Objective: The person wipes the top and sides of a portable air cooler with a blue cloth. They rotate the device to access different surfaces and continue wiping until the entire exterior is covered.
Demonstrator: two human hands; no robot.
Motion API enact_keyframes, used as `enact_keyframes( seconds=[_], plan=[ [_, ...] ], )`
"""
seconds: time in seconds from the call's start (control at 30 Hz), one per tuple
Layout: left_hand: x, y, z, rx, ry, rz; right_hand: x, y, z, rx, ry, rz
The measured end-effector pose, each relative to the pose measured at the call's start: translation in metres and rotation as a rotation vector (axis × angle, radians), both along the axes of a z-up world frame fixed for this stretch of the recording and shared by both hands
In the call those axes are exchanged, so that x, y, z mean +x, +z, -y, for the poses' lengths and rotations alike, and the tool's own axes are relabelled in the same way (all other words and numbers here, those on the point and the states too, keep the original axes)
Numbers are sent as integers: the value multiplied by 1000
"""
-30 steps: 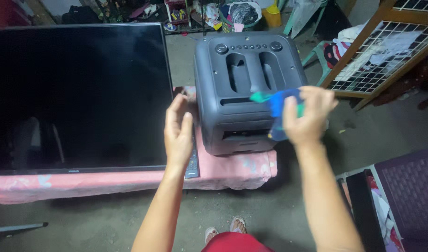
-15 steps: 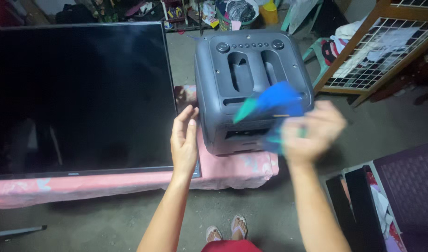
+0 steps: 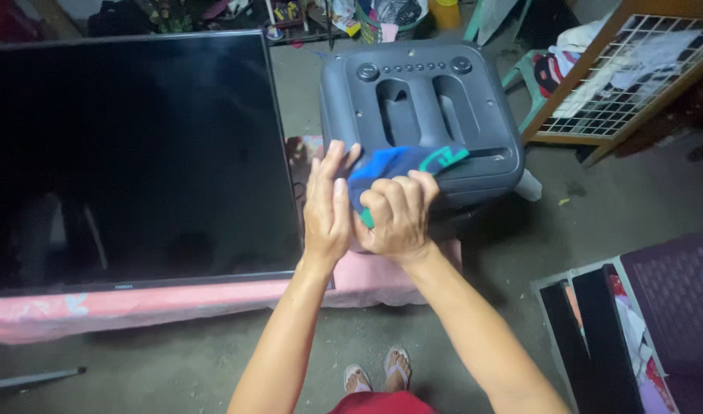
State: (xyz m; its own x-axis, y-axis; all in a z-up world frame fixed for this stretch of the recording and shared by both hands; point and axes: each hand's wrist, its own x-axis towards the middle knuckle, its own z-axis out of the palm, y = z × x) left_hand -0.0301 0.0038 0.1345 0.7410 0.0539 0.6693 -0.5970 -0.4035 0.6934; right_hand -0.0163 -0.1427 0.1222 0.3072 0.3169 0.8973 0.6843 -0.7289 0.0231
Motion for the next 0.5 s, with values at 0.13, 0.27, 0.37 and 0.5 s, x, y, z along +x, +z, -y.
enact_keyframes(
  seconds=[0.13,0.27,0.37,0.5],
  plan=[
    [8,-1,-4,191,37,42,16,2,59,39,-67,26],
    [8,-9,7,388,127,295,41,-2,140,319,-283,-135],
    [9,-13,12,258,136,5,60,-9,155,953,189,-584],
    [19,-10,2,252,137,-62,70,-2,147,1160,393,-729]
  ],
)
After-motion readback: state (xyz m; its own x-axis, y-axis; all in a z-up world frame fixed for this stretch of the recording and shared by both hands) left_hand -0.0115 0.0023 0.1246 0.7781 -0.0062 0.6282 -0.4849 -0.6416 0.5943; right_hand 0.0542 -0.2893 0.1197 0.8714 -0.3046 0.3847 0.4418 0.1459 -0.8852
